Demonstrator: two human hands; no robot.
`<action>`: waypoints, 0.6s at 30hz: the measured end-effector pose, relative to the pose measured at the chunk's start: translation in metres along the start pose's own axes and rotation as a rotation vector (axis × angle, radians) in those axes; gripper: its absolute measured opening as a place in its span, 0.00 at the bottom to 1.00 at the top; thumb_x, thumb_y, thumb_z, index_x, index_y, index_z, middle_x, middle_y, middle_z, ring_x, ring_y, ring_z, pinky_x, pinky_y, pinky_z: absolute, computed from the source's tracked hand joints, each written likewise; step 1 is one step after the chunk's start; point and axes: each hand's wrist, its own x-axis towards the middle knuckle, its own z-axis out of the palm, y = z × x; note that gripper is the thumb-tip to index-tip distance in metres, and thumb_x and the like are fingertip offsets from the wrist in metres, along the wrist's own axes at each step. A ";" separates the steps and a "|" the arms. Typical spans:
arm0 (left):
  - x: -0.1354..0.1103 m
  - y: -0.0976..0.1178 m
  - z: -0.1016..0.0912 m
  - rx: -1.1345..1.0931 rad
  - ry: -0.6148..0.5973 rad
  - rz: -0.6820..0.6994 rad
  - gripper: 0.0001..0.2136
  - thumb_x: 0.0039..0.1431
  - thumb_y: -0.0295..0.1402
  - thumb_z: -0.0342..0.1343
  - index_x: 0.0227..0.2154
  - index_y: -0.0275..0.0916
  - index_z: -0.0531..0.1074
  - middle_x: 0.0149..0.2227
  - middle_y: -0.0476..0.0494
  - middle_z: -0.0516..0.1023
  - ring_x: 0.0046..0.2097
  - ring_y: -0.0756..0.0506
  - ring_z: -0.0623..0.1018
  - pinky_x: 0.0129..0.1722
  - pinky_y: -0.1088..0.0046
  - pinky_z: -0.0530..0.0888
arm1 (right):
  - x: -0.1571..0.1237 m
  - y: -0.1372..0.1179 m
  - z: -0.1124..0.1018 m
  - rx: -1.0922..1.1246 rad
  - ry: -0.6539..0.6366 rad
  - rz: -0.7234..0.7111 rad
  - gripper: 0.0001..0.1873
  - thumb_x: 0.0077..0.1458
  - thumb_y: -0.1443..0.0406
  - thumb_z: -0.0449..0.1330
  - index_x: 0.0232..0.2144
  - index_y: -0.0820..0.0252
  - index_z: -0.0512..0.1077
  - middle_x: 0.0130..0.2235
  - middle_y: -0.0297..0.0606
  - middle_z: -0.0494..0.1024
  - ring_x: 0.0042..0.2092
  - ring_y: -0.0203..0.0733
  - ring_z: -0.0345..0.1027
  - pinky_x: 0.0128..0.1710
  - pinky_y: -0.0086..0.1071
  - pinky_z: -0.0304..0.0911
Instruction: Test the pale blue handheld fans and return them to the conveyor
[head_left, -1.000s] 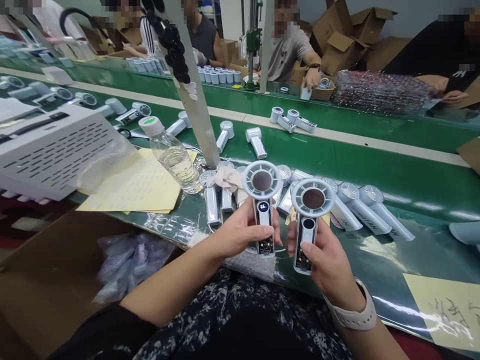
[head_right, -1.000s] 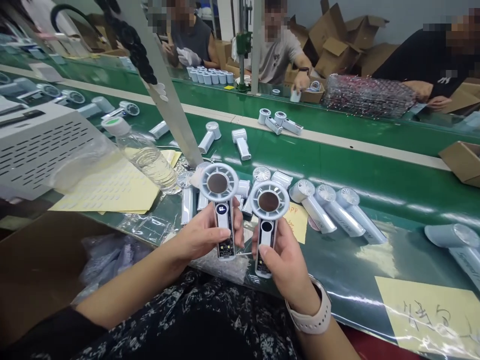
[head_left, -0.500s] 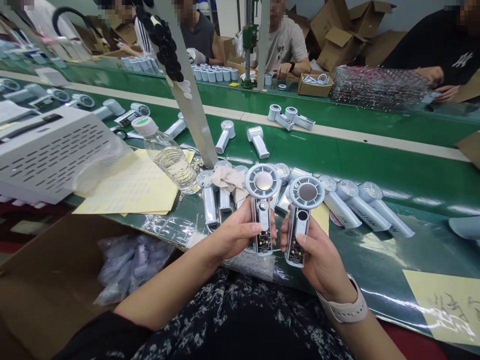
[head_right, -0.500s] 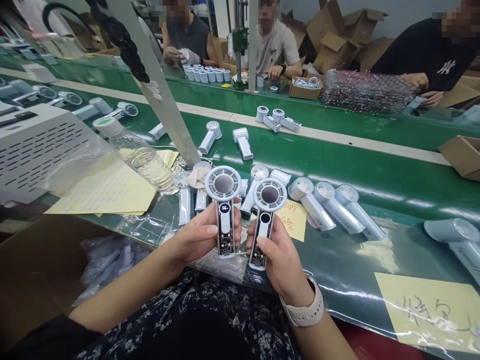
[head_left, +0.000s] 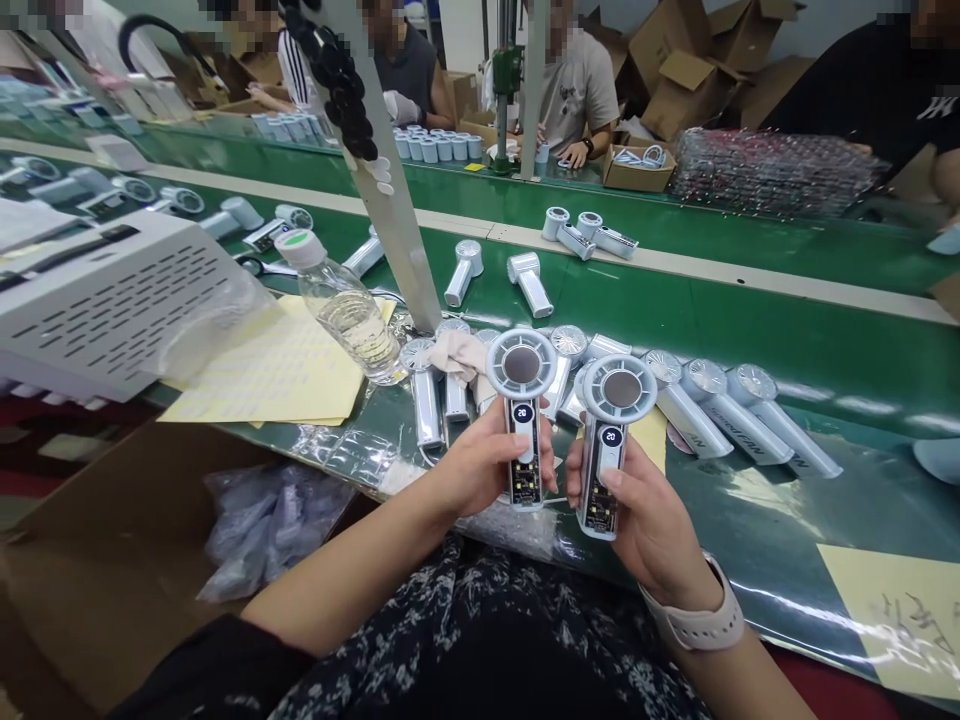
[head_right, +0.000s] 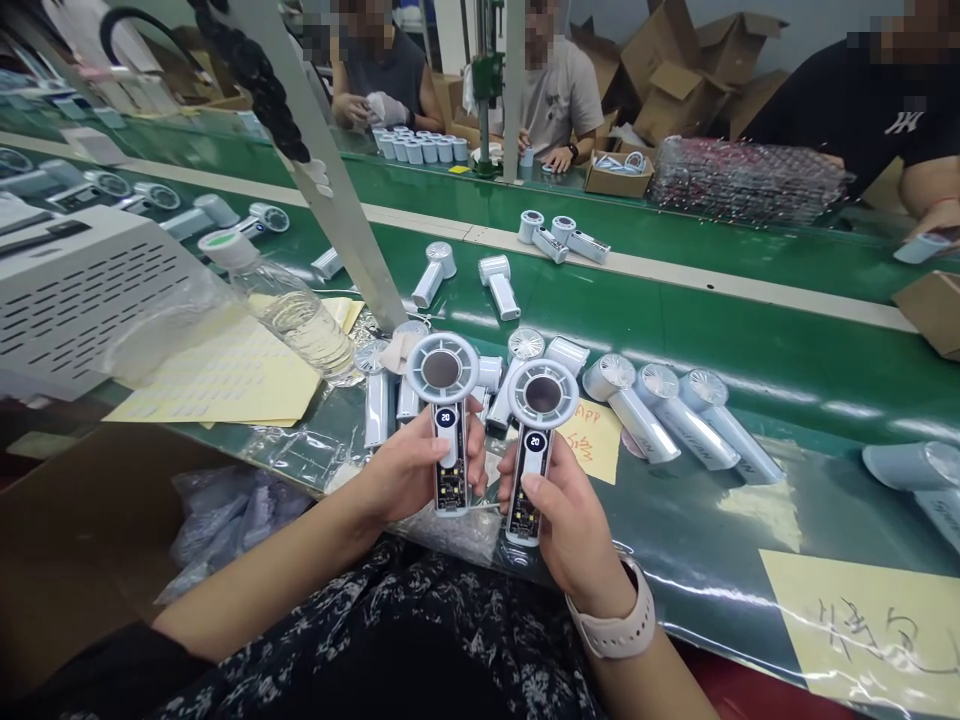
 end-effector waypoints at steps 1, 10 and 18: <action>0.001 -0.001 -0.001 -0.018 0.024 0.004 0.18 0.54 0.35 0.65 0.44 0.40 0.66 0.34 0.49 0.72 0.30 0.49 0.76 0.30 0.70 0.76 | 0.000 0.001 0.000 0.000 0.016 0.003 0.15 0.53 0.55 0.67 0.39 0.55 0.71 0.34 0.35 0.75 0.29 0.38 0.67 0.28 0.33 0.66; -0.001 0.008 -0.004 0.102 -0.048 0.008 0.17 0.53 0.41 0.67 0.38 0.38 0.68 0.29 0.49 0.73 0.27 0.50 0.75 0.27 0.73 0.74 | -0.004 -0.004 -0.002 -0.007 -0.024 -0.029 0.15 0.55 0.54 0.67 0.41 0.54 0.74 0.34 0.34 0.75 0.29 0.36 0.68 0.27 0.30 0.67; -0.002 0.012 -0.003 0.065 -0.096 -0.034 0.16 0.57 0.41 0.64 0.40 0.39 0.66 0.30 0.48 0.75 0.30 0.47 0.78 0.33 0.68 0.77 | 0.003 -0.008 -0.001 0.040 -0.031 0.006 0.14 0.54 0.54 0.67 0.38 0.56 0.74 0.35 0.34 0.77 0.31 0.36 0.69 0.30 0.29 0.68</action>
